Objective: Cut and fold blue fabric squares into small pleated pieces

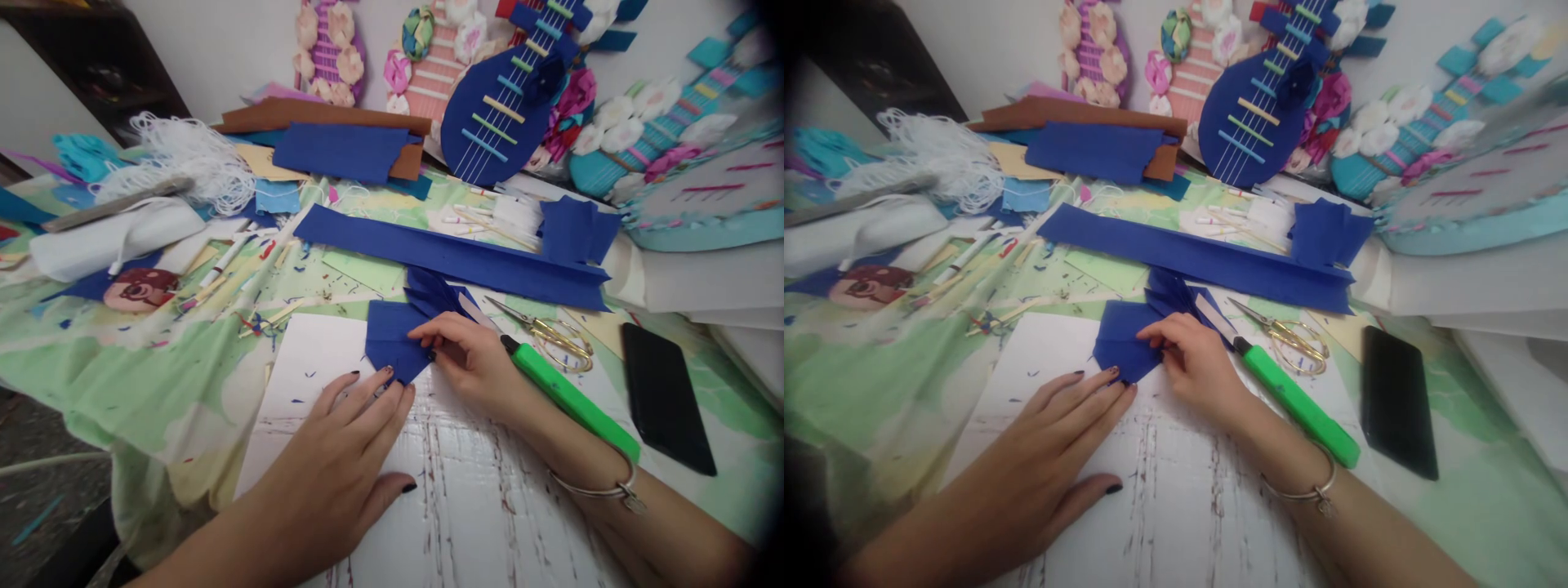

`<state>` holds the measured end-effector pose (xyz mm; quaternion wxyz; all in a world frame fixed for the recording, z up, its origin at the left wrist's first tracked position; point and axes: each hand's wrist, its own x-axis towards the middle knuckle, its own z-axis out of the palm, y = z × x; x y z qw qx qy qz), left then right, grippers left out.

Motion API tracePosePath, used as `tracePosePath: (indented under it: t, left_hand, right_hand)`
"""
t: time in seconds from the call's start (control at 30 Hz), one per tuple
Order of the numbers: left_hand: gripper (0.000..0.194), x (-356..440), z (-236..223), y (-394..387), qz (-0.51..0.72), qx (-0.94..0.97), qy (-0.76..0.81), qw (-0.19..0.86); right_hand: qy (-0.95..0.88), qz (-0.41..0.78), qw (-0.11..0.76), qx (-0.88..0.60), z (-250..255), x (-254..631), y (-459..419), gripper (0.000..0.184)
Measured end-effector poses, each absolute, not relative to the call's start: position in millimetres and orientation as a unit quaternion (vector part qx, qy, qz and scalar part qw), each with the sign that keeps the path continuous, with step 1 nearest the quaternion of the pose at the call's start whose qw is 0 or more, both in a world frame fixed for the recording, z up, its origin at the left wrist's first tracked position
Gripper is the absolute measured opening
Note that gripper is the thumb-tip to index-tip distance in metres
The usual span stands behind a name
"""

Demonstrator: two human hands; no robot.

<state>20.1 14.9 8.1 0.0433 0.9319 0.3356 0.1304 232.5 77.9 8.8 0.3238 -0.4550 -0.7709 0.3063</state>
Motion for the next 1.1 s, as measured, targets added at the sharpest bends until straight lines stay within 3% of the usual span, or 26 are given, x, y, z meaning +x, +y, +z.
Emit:
tracePosePath:
  t: [0.23,0.4,0.5,0.6,0.73,1.1]
  left_hand:
    - [0.054,21.3,11.7,18.7,0.122,0.933,0.333,0.067]
    - [0.056,21.8,12.1,20.8,0.118,0.93,0.338,0.081]
    - [0.058,21.7,10.8,20.3,0.119,0.93,0.339,0.077]
    - [0.056,21.5,9.5,19.0,0.12,0.931,0.34,0.062]
    - [0.054,21.7,8.4,17.8,0.119,0.93,0.342,0.057]
    - [0.046,19.6,5.8,15.8,0.164,0.93,0.326,0.04]
  right_hand:
    - [-0.79,0.283,0.289,-0.461,10.5,229.2,75.9,0.032]
    - [-0.767,0.314,0.344,-0.442,9.7,232.9,76.3,0.046]
    - [-0.761,0.31,0.362,-0.44,12.6,232.4,75.1,0.039]
    - [-0.789,0.274,0.334,-0.437,13.9,228.6,72.7,0.03]
    - [-0.814,0.228,0.301,-0.442,10.2,225.5,71.7,0.033]
    - [-0.808,0.241,0.288,-0.455,10.9,227.2,74.1,0.034]
